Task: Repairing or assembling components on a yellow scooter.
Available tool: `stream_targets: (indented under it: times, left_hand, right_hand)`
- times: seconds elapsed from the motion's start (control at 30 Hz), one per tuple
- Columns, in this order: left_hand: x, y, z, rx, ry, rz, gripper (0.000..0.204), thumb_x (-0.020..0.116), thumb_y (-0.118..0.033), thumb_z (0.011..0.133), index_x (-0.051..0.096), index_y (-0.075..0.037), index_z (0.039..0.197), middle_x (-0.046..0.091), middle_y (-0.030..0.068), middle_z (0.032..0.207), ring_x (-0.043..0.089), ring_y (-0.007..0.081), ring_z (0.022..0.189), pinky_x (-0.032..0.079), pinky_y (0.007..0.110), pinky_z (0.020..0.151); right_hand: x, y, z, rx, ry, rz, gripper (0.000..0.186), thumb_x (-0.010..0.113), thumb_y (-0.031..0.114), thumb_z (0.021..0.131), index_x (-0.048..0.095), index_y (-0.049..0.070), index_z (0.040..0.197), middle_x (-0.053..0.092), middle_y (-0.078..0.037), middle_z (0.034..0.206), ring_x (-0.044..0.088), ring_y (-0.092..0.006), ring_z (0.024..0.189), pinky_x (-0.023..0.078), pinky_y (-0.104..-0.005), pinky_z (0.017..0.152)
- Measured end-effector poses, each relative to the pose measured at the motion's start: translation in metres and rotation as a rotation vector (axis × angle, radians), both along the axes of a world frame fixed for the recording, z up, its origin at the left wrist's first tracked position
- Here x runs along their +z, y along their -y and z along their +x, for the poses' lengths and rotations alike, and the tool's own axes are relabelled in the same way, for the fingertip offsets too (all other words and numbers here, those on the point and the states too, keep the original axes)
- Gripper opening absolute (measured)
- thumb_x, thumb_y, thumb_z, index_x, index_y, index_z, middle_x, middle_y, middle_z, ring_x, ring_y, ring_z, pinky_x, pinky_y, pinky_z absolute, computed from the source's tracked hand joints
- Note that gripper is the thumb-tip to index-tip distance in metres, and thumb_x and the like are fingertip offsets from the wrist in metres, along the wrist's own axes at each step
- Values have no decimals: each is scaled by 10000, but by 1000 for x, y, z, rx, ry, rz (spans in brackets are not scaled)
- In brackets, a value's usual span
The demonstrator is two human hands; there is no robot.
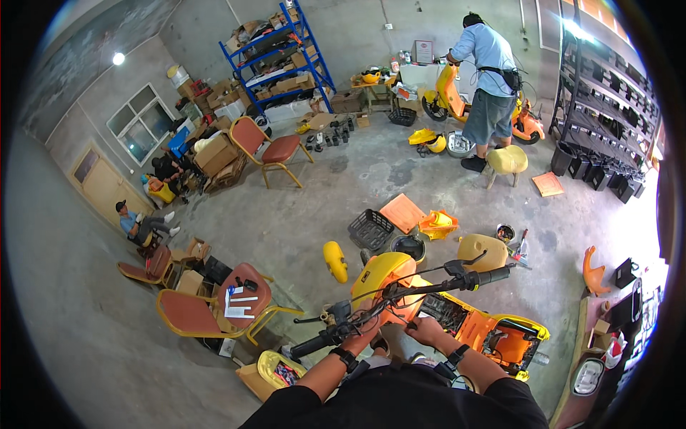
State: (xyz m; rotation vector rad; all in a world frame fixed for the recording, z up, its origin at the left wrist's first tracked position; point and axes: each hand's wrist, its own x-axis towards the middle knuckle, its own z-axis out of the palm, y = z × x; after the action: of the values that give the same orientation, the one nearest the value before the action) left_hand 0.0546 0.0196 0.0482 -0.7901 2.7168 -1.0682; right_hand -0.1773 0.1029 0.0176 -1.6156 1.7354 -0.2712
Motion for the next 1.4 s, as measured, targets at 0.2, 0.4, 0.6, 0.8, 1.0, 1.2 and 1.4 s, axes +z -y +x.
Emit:
stream_targets:
  times: [0.2,0.4,0.6,0.8,1.0,1.2,1.4]
  left_hand:
    - [6,2,-4,23,-79,117,274,419,-224,1003,550,-40,1158,606,98,1062,600,212,1056,471,306,914]
    - [11,1,-6,44,-115,170,261,421,-222,1003,560,-45,1135,612,87,1035,608,199,1023,475,299,889]
    - [10,1,-7,67,-141,191,250,422,-221,1003,569,-50,1111,618,75,1007,615,186,989,479,291,865]
    - [19,-3,-4,100,-151,222,241,424,-219,1003,579,-55,1088,624,63,980,623,174,956,483,284,841]
    - [39,-9,-7,304,-674,904,243,420,-226,1008,578,-52,1071,630,60,948,630,161,925,482,272,815]
    - [15,-13,-6,280,-278,405,346,386,-302,1030,570,-20,1110,638,115,980,633,198,954,475,291,862]
    - [-26,0,-7,-38,698,-565,188,425,-182,981,557,-74,902,569,51,814,596,178,815,454,332,839]
  right_hand:
    - [-1,0,0,-17,27,-23,494,567,523,897,686,57,1010,704,-202,949,668,-388,923,528,-460,825]
    - [-5,0,-1,-12,25,-11,501,575,530,886,682,52,988,699,-211,928,666,-398,903,529,-470,807]
    - [-6,-1,0,-10,15,-30,504,570,529,884,682,48,979,696,-219,913,666,-400,899,528,-475,800]
    - [-10,-3,-1,-43,10,-27,507,579,525,878,687,38,967,697,-217,906,665,-405,893,526,-476,802]
    - [-8,-2,-2,-13,2,-12,512,588,525,872,693,37,989,703,-214,923,670,-390,907,528,-469,814]
    - [1,0,0,-33,2,1,500,601,522,860,700,52,999,706,-210,907,674,-387,895,532,-468,807]
    - [8,-3,-1,-35,6,-40,547,606,541,861,674,6,951,674,-263,855,656,-421,864,513,-475,794]
